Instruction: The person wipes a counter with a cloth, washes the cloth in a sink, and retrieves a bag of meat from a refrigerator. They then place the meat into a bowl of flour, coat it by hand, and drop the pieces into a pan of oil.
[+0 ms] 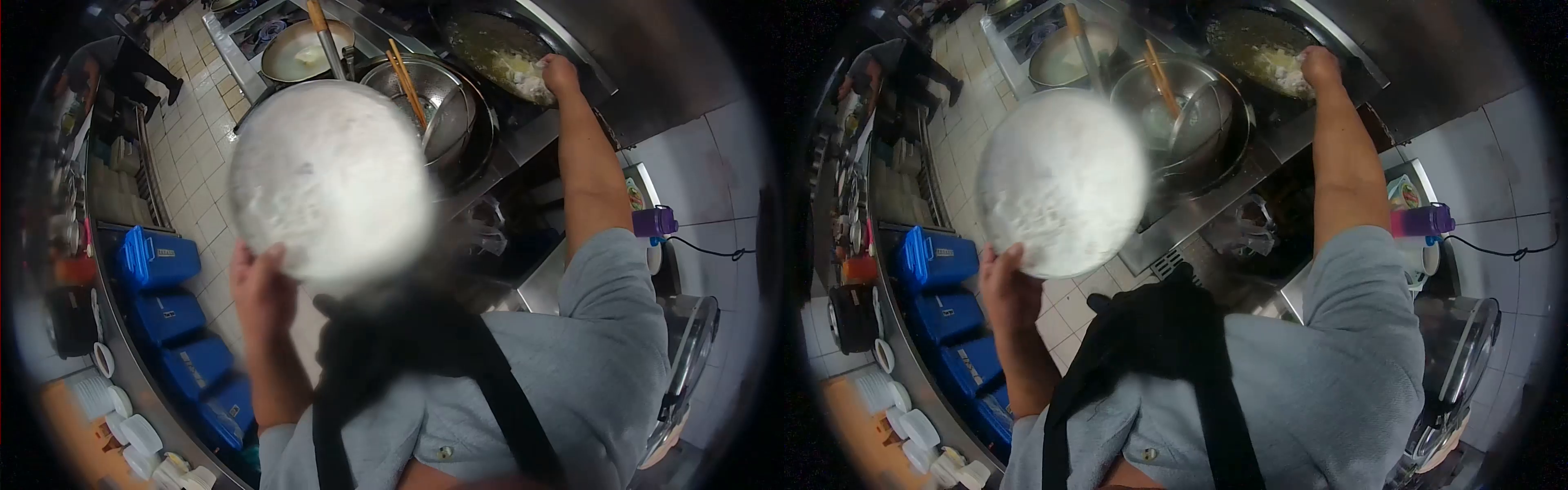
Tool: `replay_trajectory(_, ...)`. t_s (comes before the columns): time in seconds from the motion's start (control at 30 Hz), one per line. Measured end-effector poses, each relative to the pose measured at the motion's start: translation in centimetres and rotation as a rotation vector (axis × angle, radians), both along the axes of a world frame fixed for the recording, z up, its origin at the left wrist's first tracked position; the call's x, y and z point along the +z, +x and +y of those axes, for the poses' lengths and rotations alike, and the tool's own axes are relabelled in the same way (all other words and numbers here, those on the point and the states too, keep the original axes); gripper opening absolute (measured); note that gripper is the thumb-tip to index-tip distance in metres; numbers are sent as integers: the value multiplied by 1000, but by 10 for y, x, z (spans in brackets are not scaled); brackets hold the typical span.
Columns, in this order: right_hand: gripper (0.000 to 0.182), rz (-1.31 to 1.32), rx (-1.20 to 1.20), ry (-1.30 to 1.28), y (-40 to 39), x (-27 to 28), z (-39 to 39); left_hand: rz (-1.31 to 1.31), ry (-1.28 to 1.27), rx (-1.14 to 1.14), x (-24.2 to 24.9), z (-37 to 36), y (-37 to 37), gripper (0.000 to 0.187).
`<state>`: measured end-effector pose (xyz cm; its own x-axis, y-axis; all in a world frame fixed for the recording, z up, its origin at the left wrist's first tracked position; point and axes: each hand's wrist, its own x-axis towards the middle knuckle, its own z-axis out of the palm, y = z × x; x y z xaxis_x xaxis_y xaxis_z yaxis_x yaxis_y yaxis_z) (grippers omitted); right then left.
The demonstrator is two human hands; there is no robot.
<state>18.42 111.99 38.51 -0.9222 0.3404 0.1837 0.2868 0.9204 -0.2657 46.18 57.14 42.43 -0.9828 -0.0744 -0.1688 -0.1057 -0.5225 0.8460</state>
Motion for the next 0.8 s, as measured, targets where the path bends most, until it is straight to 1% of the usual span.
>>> replay_trajectory(0.07,27,144,7,170,-1,4,17,-13,-54,112,3,-38,7,47)
replay_trajectory(0.1,28,318,1,231,-6,2,27,45,-17,150,7,-53,10,46)
replay_trajectory(0.13,28,321,3,235,-1,13,19,8,-55,199,2,-77,16,45)
replay_trajectory(0.2,29,264,-29,197,23,54,-6,54,30,253,16,-105,22,41)
replay_trajectory(0.23,29,269,-26,201,31,65,-15,58,35,255,17,-121,24,41)
replay_trajectory(0.3,30,355,-91,208,44,87,-29,72,17,321,17,-159,33,40)
replay_trajectory(0.33,30,328,-150,135,58,102,-50,76,15,349,14,-178,38,40)
replay_trajectory(0.37,29,343,-143,165,62,110,-51,40,-6,404,6,-199,40,39)
replay_trajectory(0.4,30,341,-132,-31,76,122,-75,5,-29,468,-4,-224,45,38)
replay_trajectory(0.43,31,426,-24,-135,71,122,-63,9,-78,451,-22,-254,50,36)
replay_trajectory(0.47,31,447,-85,-2,85,136,-92,-4,-70,471,-28,-270,56,34)
replay_trajectory(0.5,31,487,-45,40,82,140,-88,0,-63,475,-23,-276,60,35)
replay_trajectory(0.53,33,487,-38,9,83,149,-97,-19,-77,485,-30,-293,64,36)
replay_trajectory(0.6,32,466,-17,32,69,158,-94,-27,-51,506,-40,-315,72,37)
replay_trajectory(0.67,32,481,162,-415,61,160,-124,-47,-10,545,-61,-342,79,39)
replay_trajectory(0.73,32,461,261,-441,49,162,-156,-160,-147,557,-96,-373,88,40)
replay_trajectory(0.8,30,443,223,-419,56,172,-234,-98,-201,624,-134,-395,92,41)
